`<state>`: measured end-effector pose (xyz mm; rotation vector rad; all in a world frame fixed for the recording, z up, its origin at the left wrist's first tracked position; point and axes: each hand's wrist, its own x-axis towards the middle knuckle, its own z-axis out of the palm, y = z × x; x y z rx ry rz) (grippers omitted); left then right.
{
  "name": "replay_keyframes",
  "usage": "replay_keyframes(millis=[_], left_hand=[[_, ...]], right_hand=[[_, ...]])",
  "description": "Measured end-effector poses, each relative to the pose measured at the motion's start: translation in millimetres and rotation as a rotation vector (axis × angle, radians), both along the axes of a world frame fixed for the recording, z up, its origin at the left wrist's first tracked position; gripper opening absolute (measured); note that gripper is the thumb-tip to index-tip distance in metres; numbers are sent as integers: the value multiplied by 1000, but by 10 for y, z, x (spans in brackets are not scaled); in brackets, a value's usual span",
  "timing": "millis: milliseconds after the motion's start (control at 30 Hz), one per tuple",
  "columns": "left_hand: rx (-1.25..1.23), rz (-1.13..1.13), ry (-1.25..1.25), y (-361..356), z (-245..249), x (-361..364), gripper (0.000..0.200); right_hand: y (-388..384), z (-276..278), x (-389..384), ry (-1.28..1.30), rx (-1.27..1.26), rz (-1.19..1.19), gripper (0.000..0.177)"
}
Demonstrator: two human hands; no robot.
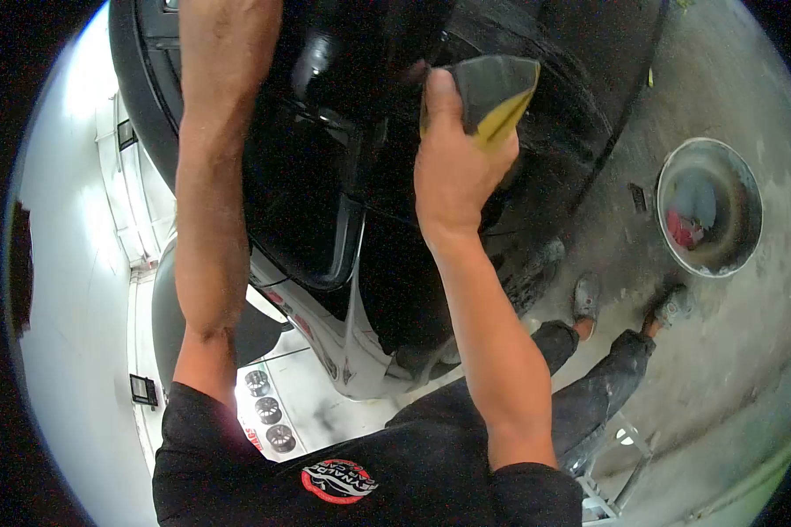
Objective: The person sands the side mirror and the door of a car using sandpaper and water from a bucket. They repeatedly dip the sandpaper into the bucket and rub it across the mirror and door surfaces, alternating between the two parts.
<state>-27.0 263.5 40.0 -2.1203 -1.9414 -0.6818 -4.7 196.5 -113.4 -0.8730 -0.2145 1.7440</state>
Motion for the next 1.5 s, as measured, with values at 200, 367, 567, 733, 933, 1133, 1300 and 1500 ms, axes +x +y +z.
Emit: replay_keyframes(millis=[200,367,567,733,933,1133,1300,1500], left_hand=[[13,-276,-63,-15,100,-402,55],[184,-233,51,-39,30,-401,51],[131,-84,63,-9,120,-442,51],[168,-25,110,-99,75,-428,49],[73,78,-269,1,279,-555,45],[265,-45,-428,-65,233,-537,52],[232,-7,-533,-32,192,-613,50],[253,16,-531,-50,178,-599,50]], right_hand=[[350,-109,45,-1,35,-13,38],[-198,-213,307,-244,477,-78,17],[20,-126,228,-463,947,-232,27],[70,51,256,-684,1109,-304,28],[111,271,255,-817,1139,-335,32],[36,416,301,-882,1130,-320,30],[-64,382,345,-901,1116,-265,29],[10,572,347,-939,1128,-247,31]])
